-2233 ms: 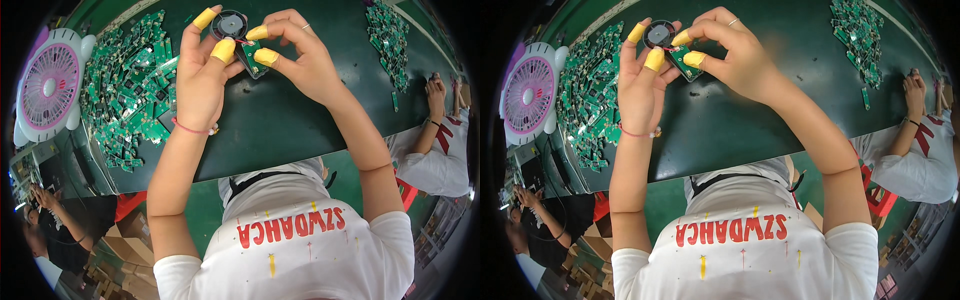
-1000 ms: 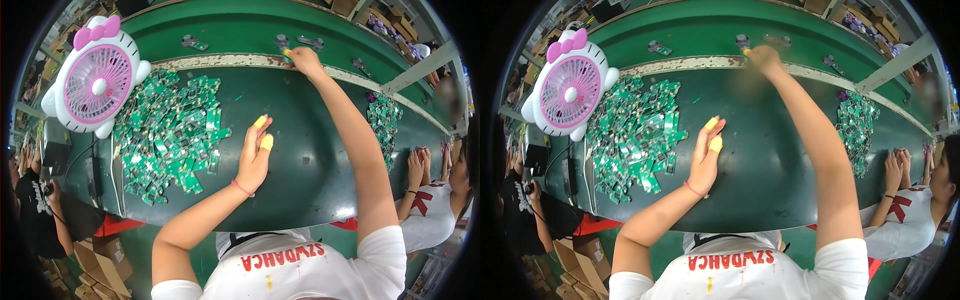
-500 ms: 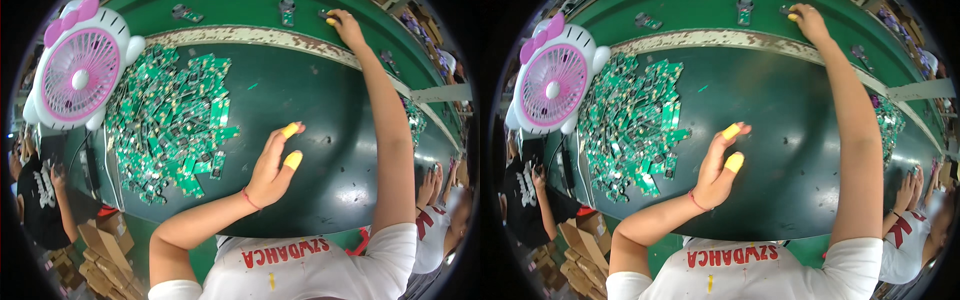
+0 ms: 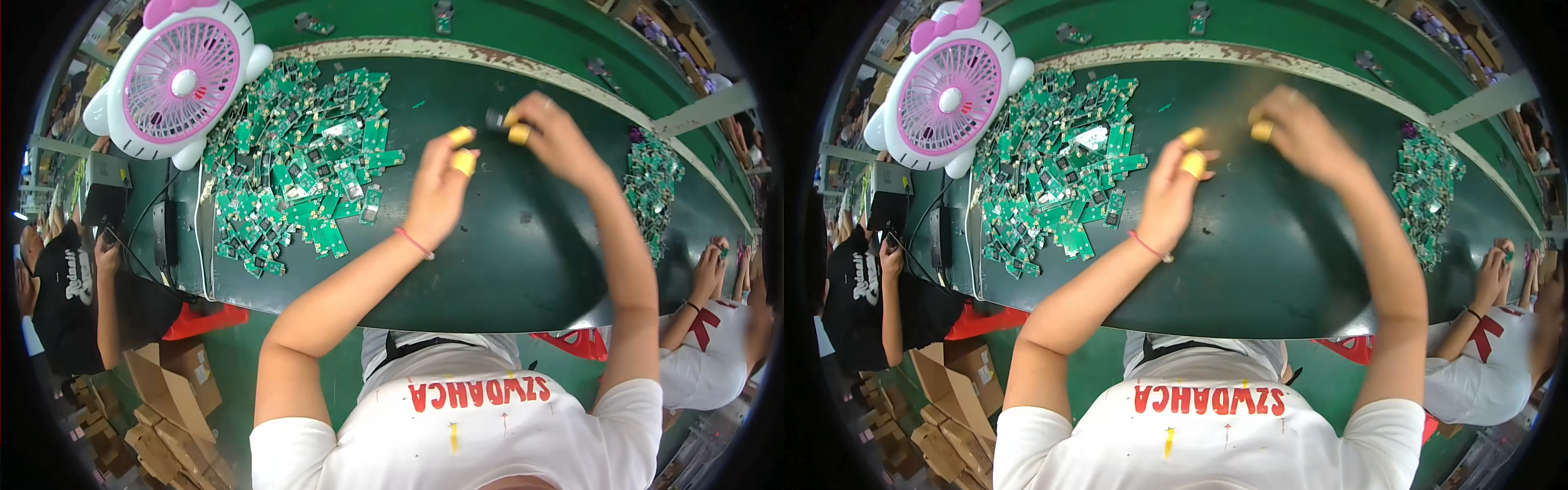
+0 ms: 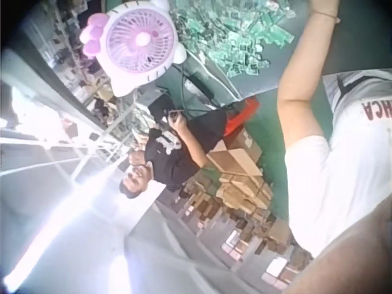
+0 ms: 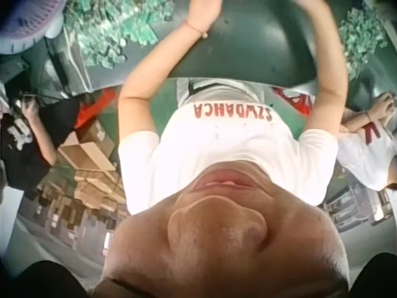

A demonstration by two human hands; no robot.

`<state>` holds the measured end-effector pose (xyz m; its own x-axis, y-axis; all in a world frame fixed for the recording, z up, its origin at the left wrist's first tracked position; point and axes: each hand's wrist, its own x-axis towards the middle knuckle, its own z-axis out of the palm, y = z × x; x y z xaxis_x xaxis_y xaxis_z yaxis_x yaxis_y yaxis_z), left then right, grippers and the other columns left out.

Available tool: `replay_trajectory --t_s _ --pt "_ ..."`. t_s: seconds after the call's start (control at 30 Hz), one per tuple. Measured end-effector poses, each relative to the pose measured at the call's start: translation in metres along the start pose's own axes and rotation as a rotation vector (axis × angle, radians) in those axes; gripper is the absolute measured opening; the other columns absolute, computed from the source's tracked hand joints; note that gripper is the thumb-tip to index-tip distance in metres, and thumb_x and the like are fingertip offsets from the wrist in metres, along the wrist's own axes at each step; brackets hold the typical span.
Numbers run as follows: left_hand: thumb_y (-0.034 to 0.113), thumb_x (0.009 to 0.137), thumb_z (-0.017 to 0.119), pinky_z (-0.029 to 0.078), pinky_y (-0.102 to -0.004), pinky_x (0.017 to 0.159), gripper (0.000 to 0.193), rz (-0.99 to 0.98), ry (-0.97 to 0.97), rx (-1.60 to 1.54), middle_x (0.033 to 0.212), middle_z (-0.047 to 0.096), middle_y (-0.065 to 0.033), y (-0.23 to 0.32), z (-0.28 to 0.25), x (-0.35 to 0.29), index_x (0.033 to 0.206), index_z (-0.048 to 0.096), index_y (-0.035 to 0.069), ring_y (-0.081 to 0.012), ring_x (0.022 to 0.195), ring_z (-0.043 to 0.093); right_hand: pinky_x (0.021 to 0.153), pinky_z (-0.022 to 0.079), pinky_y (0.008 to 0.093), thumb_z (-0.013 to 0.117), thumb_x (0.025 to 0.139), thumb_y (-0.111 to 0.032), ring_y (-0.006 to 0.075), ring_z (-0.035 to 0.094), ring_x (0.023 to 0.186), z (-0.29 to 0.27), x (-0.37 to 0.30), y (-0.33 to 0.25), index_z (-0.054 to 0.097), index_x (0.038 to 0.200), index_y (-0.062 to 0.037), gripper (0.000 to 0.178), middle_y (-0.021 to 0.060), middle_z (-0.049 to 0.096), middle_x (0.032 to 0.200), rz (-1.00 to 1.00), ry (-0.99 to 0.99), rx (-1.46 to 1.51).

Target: Assembling PCB components into plastic housings at a factory assembly line.

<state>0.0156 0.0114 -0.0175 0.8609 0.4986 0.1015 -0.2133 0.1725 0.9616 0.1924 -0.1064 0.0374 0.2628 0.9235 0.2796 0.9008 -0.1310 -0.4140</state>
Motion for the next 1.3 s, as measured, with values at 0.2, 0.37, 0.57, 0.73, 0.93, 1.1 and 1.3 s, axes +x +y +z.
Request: replay_trajectory --t_s 0.2,0.37,0.57,0.73,0.93,1.1,1.3 --pt "0.005 0.081 0.050 0.043 -0.0302 0.080 0.041 0.398 -0.060 0.747 0.114 0.050 -0.0087 0.074 -0.026 0.049 0.122 0.045 0.005 -0.0218 0.096 0.050 0.086 0.040 0.0373 0.059 0.073 -0.002 0.0286 0.049 0.094 0.018 -0.074 -0.054 0.055 0.089 -0.0038 0.016 0.0104 0.049 0.094 0.145 -0.007 0.144" --pt "0.003 0.072 0.055 0.043 -0.0398 0.085 0.035 0.496 0.010 1.625 0.106 0.058 -0.0078 0.050 -0.088 0.123 0.105 0.061 0.013 -0.0278 0.101 0.051 0.100 0.032 0.0468 0.054 0.074 0.002 0.0261 0.049 0.103 0.031 -0.082 -0.069 0.054 0.089 -0.0065 0.018 0.0082 0.051 0.101 0.020 0.112 -0.123" --pt "0.005 0.077 0.053 0.044 -0.0399 0.088 0.034 0.197 -0.306 1.705 0.105 0.060 -0.0130 0.039 -0.111 0.156 0.107 0.062 0.017 -0.0290 0.102 0.055 0.095 0.035 0.0434 0.059 0.073 -0.002 0.0228 0.051 0.097 0.046 -0.086 -0.069 0.056 0.090 -0.0079 0.018 0.0052 0.054 0.098 -0.020 0.198 -0.176" --pt "0.002 0.077 0.053 0.045 -0.0385 0.080 0.032 0.323 -0.333 1.545 0.095 0.058 -0.0130 0.060 -0.095 0.138 0.107 0.061 0.012 -0.0299 0.090 0.057 0.092 0.033 0.0388 0.061 0.071 -0.004 0.0202 0.051 0.092 0.038 -0.085 -0.070 0.060 0.089 -0.0111 0.020 0.0015 0.055 0.090 0.019 0.183 -0.187" --pt "0.007 0.077 0.063 0.044 -0.0231 0.061 0.028 -0.043 -0.333 0.887 0.080 0.058 -0.0045 0.050 -0.039 0.036 0.102 0.052 0.002 -0.0094 0.067 0.053 0.087 0.033 0.0362 0.062 0.072 -0.006 0.0208 0.049 0.087 0.036 -0.088 -0.066 0.059 0.089 -0.0088 0.017 0.0023 0.054 0.084 0.118 0.158 -0.062" --pt "0.000 0.073 0.061 0.044 -0.0256 0.058 0.029 -0.082 -0.343 0.967 0.076 0.051 -0.0059 0.064 -0.032 -0.019 0.101 0.053 0.001 -0.0152 0.064 0.052 0.088 0.033 0.0360 0.059 0.074 -0.002 0.0213 0.050 0.088 0.042 -0.088 -0.058 0.060 0.089 -0.0062 0.015 0.0037 0.056 0.083 0.102 0.144 0.024" --pt "-0.001 0.073 0.059 0.044 -0.0247 0.059 0.014 -0.185 -0.409 0.833 0.080 0.054 -0.0080 0.073 -0.047 -0.024 0.086 0.054 0.000 -0.0158 0.066 0.058 0.084 0.039 0.0313 0.054 0.082 -0.003 0.0209 0.056 0.083 0.030 -0.075 -0.069 0.056 0.099 -0.0033 0.017 0.0040 0.063 0.083 0.306 0.165 0.296"
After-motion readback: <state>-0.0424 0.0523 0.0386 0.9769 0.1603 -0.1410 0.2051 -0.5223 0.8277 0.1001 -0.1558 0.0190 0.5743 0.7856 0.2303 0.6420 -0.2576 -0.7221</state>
